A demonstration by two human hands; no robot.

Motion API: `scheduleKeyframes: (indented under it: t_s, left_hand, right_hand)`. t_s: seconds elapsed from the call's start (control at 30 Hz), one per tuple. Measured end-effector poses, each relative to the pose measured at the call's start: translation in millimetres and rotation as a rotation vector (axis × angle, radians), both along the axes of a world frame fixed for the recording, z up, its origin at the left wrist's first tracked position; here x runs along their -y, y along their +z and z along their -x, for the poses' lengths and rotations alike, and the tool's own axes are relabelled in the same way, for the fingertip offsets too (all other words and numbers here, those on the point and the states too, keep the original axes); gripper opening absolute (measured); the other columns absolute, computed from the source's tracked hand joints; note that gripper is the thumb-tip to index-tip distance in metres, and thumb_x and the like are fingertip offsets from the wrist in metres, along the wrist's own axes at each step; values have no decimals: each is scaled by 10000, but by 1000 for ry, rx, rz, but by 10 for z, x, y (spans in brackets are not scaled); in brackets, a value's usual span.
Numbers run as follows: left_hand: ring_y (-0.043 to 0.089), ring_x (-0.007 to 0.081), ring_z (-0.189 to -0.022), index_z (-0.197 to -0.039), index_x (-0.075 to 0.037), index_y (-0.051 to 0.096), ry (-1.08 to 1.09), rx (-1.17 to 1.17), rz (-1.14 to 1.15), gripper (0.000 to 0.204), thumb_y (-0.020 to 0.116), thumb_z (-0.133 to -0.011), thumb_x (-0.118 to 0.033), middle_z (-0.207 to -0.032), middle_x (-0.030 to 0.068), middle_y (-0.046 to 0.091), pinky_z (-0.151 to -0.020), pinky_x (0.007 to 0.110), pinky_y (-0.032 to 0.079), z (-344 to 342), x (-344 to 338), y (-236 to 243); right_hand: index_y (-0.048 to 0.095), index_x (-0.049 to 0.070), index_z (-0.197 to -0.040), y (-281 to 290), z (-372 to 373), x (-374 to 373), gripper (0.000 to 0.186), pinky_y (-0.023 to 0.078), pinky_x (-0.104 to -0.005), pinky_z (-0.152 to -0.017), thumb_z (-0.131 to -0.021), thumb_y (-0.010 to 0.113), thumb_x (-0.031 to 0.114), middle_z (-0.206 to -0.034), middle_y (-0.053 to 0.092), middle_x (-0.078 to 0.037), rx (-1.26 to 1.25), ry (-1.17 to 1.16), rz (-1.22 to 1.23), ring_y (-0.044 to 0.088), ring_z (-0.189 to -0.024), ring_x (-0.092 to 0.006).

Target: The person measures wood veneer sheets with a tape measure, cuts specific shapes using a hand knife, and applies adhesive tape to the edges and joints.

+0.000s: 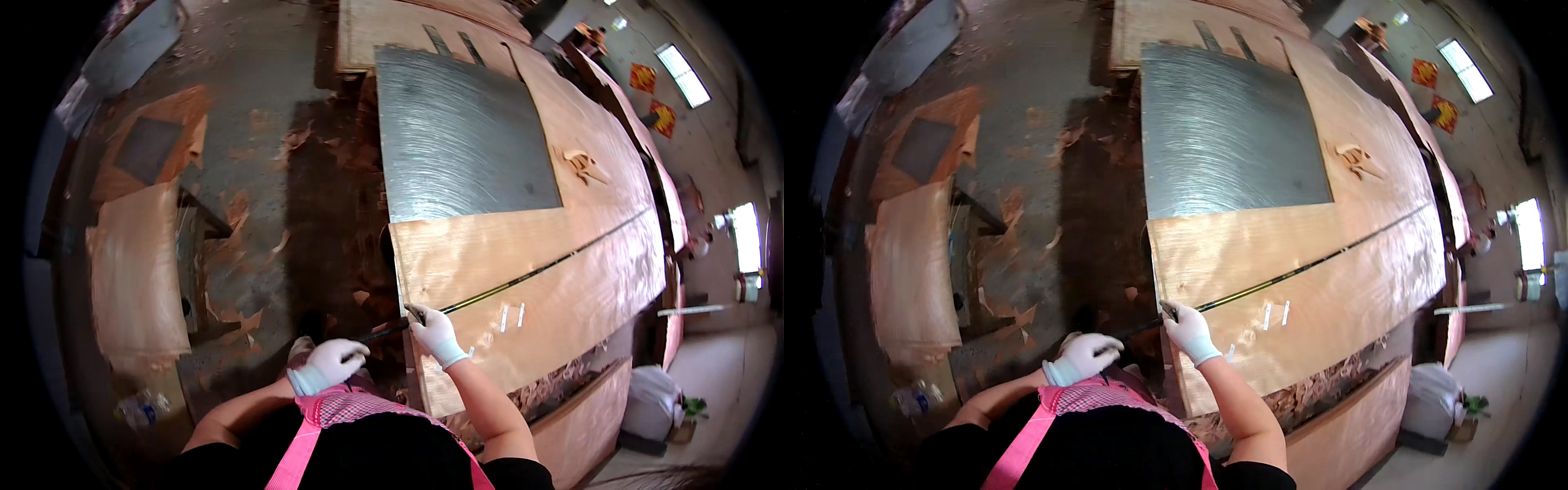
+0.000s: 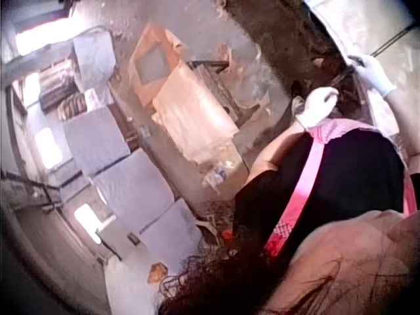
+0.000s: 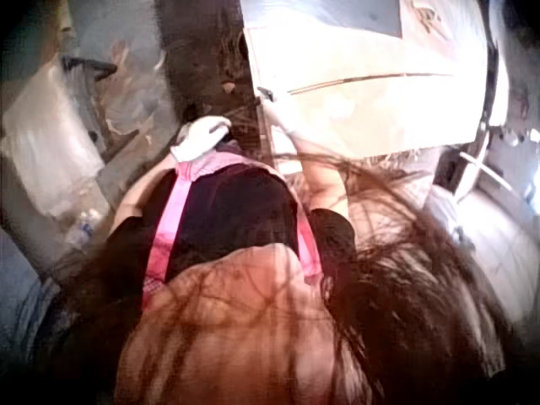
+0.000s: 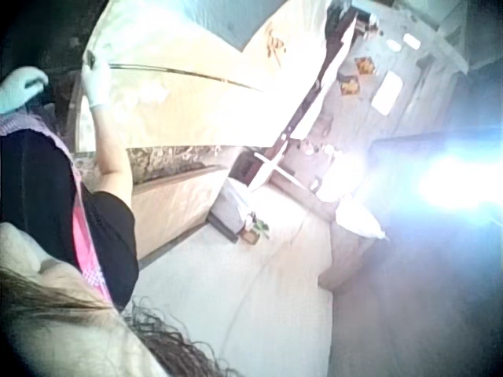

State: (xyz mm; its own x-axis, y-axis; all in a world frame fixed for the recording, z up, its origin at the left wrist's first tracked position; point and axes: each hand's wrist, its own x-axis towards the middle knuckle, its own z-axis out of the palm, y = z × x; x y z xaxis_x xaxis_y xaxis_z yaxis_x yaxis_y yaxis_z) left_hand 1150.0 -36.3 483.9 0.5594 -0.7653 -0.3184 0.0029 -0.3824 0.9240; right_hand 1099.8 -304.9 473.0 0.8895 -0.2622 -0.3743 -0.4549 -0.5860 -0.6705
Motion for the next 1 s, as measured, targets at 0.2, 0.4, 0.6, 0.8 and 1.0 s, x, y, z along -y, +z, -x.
scheduleKeyframes:
  t_s: [0.2, 0.4, 0.6, 0.8, 1.0]
  left_hand:
    - [566, 361, -1150, -1289, 9, 538, -138, 460, -19, 561, 675, -855, -320, -1229, 203, 594, -1006, 424, 451, -536, 113, -333]
    - [617, 399, -1016, -1369, 22, 460, -374, 238, -49, 688, 639, -863, -408, -1099, 250, 641, -871, 461, 494, -463, 133, -652]
    - [633, 410, -1000, -1318, -15, 545, -538, 164, -148, 538, 599, -865, -299, -1083, 266, 658, -885, 455, 500, -475, 190, -646]
    - [656, 285, -819, -1200, -19, 588, -450, 30, -97, 382, 599, -887, -237, -914, 167, 679, -748, 382, 520, -405, 274, -907]
    - [655, 366, -727, -831, -16, 665, -415, 205, -63, 463, 565, -943, -454, -740, 206, 662, -663, 436, 498, 15, 623, -733]
  right_hand:
    - [642, 67, -1229, 55, -546, -365, 367, 530, -416, -839, -882, 580, 168, -1052, 692, -200, 53, -97, 65, 663, -986, -351]
    - [500, 94, -1376, 57, -1424, -462, 551, 528, -436, -850, -885, 650, 292, -1237, 603, -179, -11, -119, 400, 641, -1012, -375]
    - [336, 138, -1479, -84, -1876, -176, 694, 533, -456, -829, -885, 645, 320, -1350, 492, -174, -169, -13, 624, 620, -1056, -375]
    - [456, 115, -1439, 50, -1312, 244, 569, 507, -411, -889, -894, 605, 181, -1155, 669, -181, 149, -467, 357, 643, -1037, -376]
    - [625, 79, -1077, 497, 152, 516, 191, 343, -231, -417, -936, 639, 207, -716, 536, 23, 707, -1264, -492, 479, -512, -66]
